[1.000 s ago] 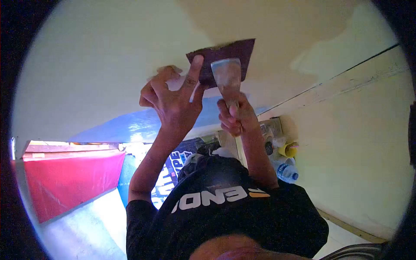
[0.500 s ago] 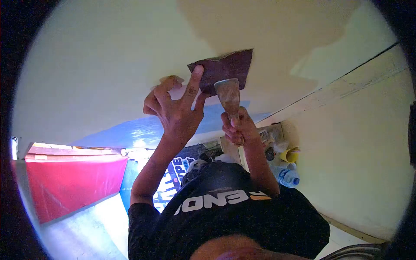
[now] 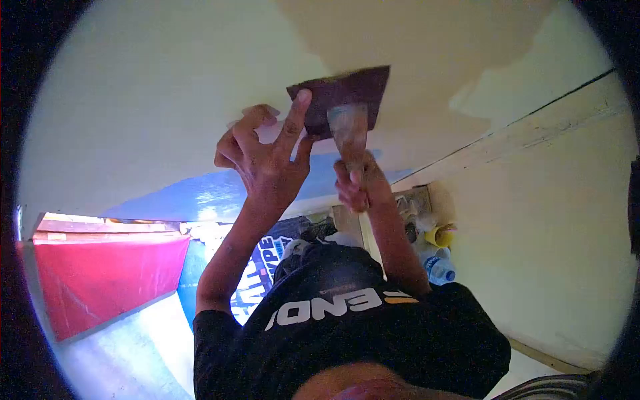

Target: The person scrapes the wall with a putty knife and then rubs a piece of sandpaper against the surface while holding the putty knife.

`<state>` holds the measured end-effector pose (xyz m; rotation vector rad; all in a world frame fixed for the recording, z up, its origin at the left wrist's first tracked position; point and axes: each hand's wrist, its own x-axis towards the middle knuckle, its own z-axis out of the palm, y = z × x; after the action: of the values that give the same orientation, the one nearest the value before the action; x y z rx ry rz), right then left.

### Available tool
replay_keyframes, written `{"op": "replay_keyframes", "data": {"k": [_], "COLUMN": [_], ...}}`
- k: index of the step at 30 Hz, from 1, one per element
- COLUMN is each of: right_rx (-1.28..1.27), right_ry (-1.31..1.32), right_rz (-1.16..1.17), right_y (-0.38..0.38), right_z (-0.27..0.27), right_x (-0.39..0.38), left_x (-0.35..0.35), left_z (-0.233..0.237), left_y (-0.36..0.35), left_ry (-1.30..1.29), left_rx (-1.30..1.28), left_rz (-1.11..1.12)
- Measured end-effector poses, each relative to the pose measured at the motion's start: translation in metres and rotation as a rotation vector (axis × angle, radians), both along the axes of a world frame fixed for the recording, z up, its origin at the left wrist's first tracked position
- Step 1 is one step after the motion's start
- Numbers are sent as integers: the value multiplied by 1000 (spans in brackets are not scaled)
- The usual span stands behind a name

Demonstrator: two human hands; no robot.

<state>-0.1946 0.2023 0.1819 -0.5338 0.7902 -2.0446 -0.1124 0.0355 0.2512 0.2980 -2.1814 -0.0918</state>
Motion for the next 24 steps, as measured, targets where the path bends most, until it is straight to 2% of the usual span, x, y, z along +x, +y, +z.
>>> {"op": "replay_keyframes", "data": {"k": [2, 5, 8, 11, 14, 17, 20, 24], "right_rx": [77, 123, 35, 51, 32, -28, -120, -158], "right_ry": [-17, -30, 53, 16, -66, 19, -102, -29], "right_rz": [-50, 13, -16, 12, 45, 23, 40, 54], "right_y": [7, 3, -3, 9, 4, -3, 2, 0], "right_z": [-26, 3, 18, -26, -5, 8, -19, -1], "right_x": [9, 5, -1, 2, 3, 1, 9, 4], "left_x": [-4, -2, -1, -4, -1, -2, -3, -2], "left_z": [-2, 1, 2, 1, -1, 4, 4, 3], "left_y": [-2, -5, 1, -3, -1, 1, -1, 2], "left_ry": [40, 52, 28, 45, 62, 36, 26, 29], "left_rx": [-10, 32, 52, 43, 54, 19, -34, -28], "left_rz": [-15, -44, -32, -39, -50, -40, 14, 10]}}
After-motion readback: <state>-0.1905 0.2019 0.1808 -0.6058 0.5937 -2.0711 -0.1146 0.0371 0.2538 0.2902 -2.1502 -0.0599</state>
